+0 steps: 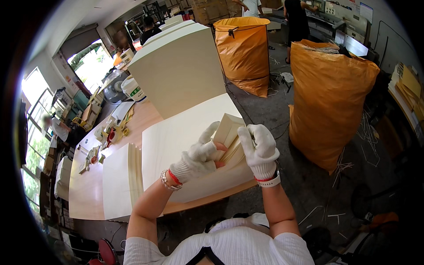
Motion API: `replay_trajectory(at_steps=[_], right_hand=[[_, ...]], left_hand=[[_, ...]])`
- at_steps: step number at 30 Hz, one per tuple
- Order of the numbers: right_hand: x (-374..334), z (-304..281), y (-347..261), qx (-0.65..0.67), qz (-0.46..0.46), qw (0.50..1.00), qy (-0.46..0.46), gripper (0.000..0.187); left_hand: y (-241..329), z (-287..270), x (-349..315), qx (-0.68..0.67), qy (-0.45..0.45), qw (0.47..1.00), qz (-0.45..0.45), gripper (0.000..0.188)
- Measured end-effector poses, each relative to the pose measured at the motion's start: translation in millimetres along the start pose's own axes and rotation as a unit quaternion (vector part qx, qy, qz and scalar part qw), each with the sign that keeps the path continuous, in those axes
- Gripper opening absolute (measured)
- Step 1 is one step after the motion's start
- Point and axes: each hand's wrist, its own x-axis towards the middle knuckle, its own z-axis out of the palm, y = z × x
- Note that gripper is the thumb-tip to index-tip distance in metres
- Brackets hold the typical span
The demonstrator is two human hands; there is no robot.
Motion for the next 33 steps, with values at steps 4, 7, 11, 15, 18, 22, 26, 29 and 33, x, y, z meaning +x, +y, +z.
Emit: replay_trajectory(at_steps=[4,7,11,15,18,22,26,29,33], right_hand=[[0,-4,-3,0.021,0.007,1.000,-0.018,0.016],[1,-1,-2,0.015,0.003,1.000,-0.004,0.016],[2,0,-2,0.012,-0.003,1.000,0.003,0.016],[1,1,-2,0.012,0.005,1.000,0.006,0.016],[0,1,0,0.015,0.001,1.000,0.007,0.016],[-1,1,2,0.018,0.001,1.000,0.009,0.017],[0,-2,-1,0.019,-0.002,1.000,-0.002,0.017],[-1,0,1,0.015,0.005,1.000,0.004,0.017],[0,1,-2,0.015,0.017,1.000,0.016,0.017]], left_hand=[[7,-5,2,0.023,-0.018,1.000,-0.001,0.036],[4,-9,7,0.022,-0.053,0.998,0.029,0.038],[2,-7,3,-0.016,-0.052,0.999,-0.007,0.035],[7,-3,1,0.002,-0.016,1.000,-0.017,0.032],[1,0,1,0.001,0.003,1.000,0.006,0.032],[3,-1,1,-0.017,-0.011,1.000,-0.011,0.033],[9,-8,2,0.018,-0.040,0.999,-0.006,0.038],[1,-9,10,-0.017,-0.042,0.996,0.083,0.042],[2,-8,1,-0.022,-0.052,0.998,-0.016,0.036]])
